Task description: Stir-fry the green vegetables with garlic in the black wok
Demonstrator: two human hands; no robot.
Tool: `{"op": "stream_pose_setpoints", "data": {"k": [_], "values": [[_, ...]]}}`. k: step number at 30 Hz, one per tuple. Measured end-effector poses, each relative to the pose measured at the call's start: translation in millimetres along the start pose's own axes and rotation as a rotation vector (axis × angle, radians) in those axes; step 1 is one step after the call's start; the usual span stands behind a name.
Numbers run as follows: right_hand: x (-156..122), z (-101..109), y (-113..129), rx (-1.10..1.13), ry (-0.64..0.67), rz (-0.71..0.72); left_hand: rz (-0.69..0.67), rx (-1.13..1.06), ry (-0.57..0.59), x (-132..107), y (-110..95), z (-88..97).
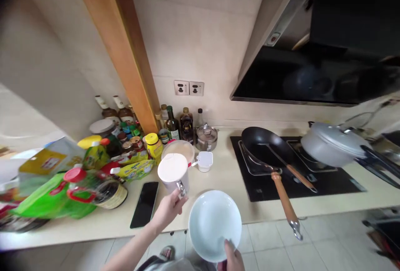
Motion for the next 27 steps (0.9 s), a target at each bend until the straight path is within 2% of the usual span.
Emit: {"op": "stream_pose_setpoints", "data": {"k": [3,6,10,16,18,21,22,24,27], "values": [[24,-13,8,0.024,0.215,-0.038,0.09,0.067,-0.151,-9,7,14.9],[38,-19,16,0.012,0.33,-0.004,0.198,0.07,-0.247,-24,33,27.7],[54,-25,25,0.075,0.35,-0.045,0.281,0.021,-0.311,-44,59,33.5],[70,-35,42,0.014,0.372,-0.068,0.308,-0.08,-0.417,-51,62,29.4],[73,-29,43,-0.054,0.413,-0.074,0.314,-0.12,-0.435,-52,67,26.6],[85,-9,50,-0.27,0.481,-0.038,0.303,-0.208,-0.43,-60,82,19.4],[93,-3,59,-0.347,0.483,0.015,0.297,-0.236,-0.431,-65,89,16.2],[114,4,93,-0.467,0.408,0.205,0.306,-0.27,-0.436,-78,107,6.6],[142,-6,170,-0.54,0.164,0.552,0.359,-0.316,-0.511,-100,133,-11.8]]}}
Point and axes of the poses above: each hand's wrist, its own x-axis towards the middle knuckle, its own z-axis out of the back of the hand, y = z × x, the point moved 8 cm from there along x, towards the middle knuckle, and after that the axes turned 15 degrees about z, right-handed, at the moved point
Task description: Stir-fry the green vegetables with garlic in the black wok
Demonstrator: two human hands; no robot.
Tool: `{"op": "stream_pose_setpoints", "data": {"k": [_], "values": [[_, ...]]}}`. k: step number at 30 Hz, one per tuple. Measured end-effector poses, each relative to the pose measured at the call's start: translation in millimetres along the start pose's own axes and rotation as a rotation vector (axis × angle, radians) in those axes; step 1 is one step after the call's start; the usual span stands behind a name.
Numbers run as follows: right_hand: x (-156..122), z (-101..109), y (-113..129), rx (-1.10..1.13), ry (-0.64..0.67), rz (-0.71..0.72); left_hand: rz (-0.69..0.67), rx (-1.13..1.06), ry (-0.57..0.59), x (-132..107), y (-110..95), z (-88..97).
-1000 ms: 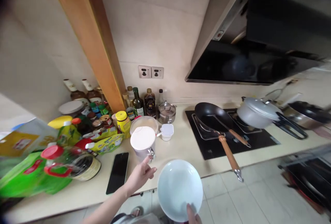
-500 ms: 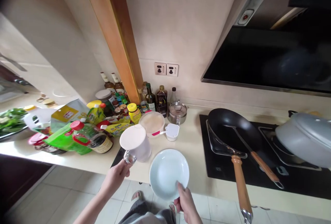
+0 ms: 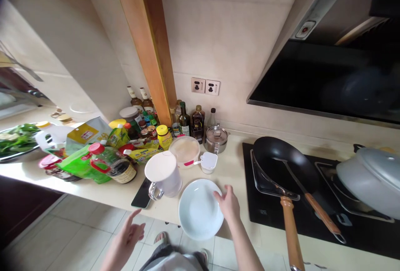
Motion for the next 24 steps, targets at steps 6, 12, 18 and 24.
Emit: {"op": "stream_pose_setpoints", "data": {"k": [6,12,18,24], "values": [[89,-27,78,-0.24,-0.144,0.1,0.082,-0.087,-0.156,-25,42,-3.2],[104,-49,84,-0.396,-0.313,0.102,0.102,-0.088,-0.095,-19,47,-3.5],[117,-40,76,-0.159,-0.1,0.584,0.094,-0.075,-0.134,-14,38,0.5],[122,2,1,0.228,-0.067,0.227,0.105,0.005,-0.047,-12,34,-10.1]]}}
Point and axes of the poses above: each hand's wrist, its own x-axis towards the middle knuckle, its own z-axis out of the back of the hand, y = z × x, the point moved 8 cm from there along x, towards the middle knuckle, and after that the axes turned 15 degrees about z, right-handed, at the moved point
